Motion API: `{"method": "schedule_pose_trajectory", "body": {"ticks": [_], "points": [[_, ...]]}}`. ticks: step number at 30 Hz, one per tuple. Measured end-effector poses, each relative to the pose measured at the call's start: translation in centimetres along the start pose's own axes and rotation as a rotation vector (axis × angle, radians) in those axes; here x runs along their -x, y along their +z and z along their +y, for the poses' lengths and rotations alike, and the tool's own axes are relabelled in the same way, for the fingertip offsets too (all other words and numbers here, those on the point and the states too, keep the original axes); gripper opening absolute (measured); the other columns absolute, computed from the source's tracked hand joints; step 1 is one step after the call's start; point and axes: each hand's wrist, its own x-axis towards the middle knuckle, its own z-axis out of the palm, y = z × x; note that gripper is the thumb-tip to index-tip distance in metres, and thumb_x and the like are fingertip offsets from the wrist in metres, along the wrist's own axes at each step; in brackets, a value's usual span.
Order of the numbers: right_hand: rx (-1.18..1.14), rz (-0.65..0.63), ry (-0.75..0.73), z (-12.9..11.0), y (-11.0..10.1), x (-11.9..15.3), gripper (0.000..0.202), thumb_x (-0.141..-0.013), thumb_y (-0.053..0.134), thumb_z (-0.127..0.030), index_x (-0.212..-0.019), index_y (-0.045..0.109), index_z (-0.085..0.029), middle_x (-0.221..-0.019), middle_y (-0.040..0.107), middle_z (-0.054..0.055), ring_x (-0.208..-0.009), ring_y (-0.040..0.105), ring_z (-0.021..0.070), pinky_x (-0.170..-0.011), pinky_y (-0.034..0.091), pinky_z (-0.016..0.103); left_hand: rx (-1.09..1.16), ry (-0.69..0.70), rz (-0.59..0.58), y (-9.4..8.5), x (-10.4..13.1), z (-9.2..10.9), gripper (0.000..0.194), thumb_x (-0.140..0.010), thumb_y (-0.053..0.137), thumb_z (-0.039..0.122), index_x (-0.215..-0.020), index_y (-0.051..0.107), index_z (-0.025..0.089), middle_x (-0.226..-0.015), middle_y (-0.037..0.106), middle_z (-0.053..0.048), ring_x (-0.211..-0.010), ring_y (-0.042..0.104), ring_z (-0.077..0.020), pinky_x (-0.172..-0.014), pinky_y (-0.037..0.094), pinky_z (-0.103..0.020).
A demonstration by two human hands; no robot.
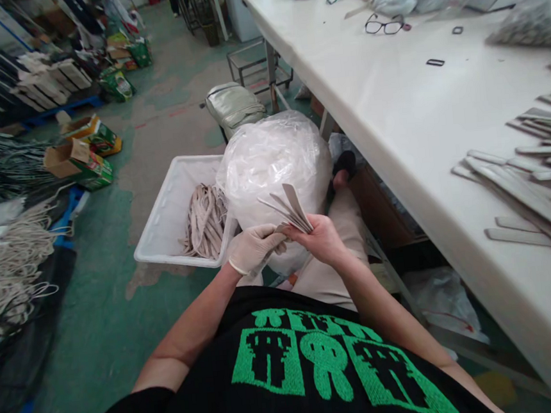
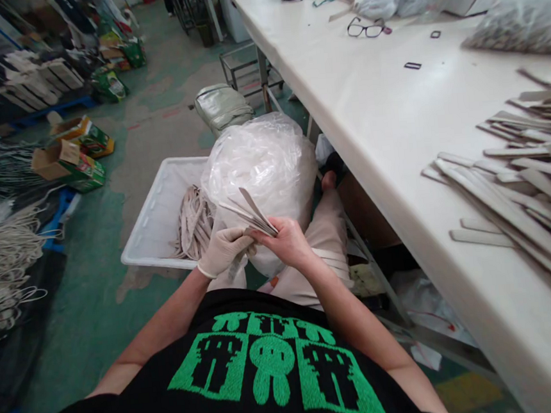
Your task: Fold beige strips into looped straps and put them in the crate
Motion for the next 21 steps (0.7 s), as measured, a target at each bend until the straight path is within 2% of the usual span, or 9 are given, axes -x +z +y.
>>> {"method": "schedule_pose_trajectory", "body": {"ticks": [3, 8, 12, 17, 19, 21], "points": [[-0.007, 0.025, -0.017, 0.4, 0.3, 0.4, 0.026, -0.082, 0.062, -0.039, -0.067, 0.063, -0.018, -0.061, 0.061, 0.0, -0.058, 0.052, 0.0138, -0.054, 0.041, 0.024, -0.015, 0.017, -0.028, 0.3, 0.3, 0.3, 0.045, -0.077, 0.072, 0.059, -0.071, 0.067, 0.015, -0.063, 0.064, -0.001, -0.057, 0.055, -0.011, -0.059, 0.045, -0.025], [0.037, 0.181, 0.047, 0.3, 0.2, 0.7, 0.035, -0.081, 0.062, -0.045, -0.057, 0.05, -0.02, -0.053, 0.047, -0.002, -0.052, 0.041, 0.0107, -0.049, 0.033, 0.023, -0.059, 0.069, -0.093, 0.7, 1.1, 0.5, 0.04, -0.083, 0.068, 0.055, -0.072, 0.067, 0.016, -0.07, 0.067, -0.004, -0.068, 0.06, -0.0149, -0.071, 0.048, -0.028], [-0.016, 0.275, 0.148, 0.9, -0.6, 0.7, 0.038, -0.078, 0.065, -0.051, -0.06, 0.052, -0.021, -0.052, 0.048, -0.003, -0.048, 0.04, 0.0101, -0.044, 0.032, 0.023, -0.135, 0.05, -0.103, -0.1, 1.7, -1.0, 0.034, -0.085, 0.067, 0.05, -0.076, 0.067, 0.017, -0.073, 0.068, -0.004, -0.07, 0.06, -0.0161, -0.07, 0.048, -0.028], [-0.132, 0.404, 0.198, 1.9, -2.0, 0.5, 0.034, -0.073, 0.072, -0.05, -0.065, 0.057, -0.02, -0.05, 0.049, -0.005, -0.043, 0.04, 0.0091, -0.04, 0.032, 0.022, -0.213, -0.01, -0.17, -1.2, 2.9, -2.8, 0.035, -0.088, 0.062, 0.05, -0.077, 0.066, 0.017, -0.076, 0.068, -0.003, -0.076, 0.063, -0.0174, -0.076, 0.05, -0.029], [-0.165, 0.444, 0.215, 2.0, -2.8, 0.4, 0.033, -0.072, 0.075, -0.049, -0.068, 0.06, -0.019, -0.049, 0.049, -0.005, -0.042, 0.042, 0.0092, -0.04, 0.033, 0.022, -0.266, -0.03, -0.14, -1.4, 3.7, -3.2, 0.029, -0.087, 0.065, 0.047, -0.084, 0.069, 0.018, -0.079, 0.07, -0.002, -0.077, 0.064, -0.0174, -0.077, 0.051, -0.029], [-0.182, 0.497, 0.227, 2.0, -3.5, 0.3, 0.032, -0.071, 0.076, -0.048, -0.071, 0.062, -0.019, -0.048, 0.05, -0.006, -0.041, 0.043, 0.0094, -0.039, 0.034, 0.022, -0.295, -0.012, -0.044, -1.5, 4.7, -3.5, 0.029, -0.079, 0.074, 0.041, -0.1, 0.072, 0.021, -0.088, 0.074, -0.002, -0.083, 0.067, -0.0189, -0.081, 0.053, -0.031]]}}
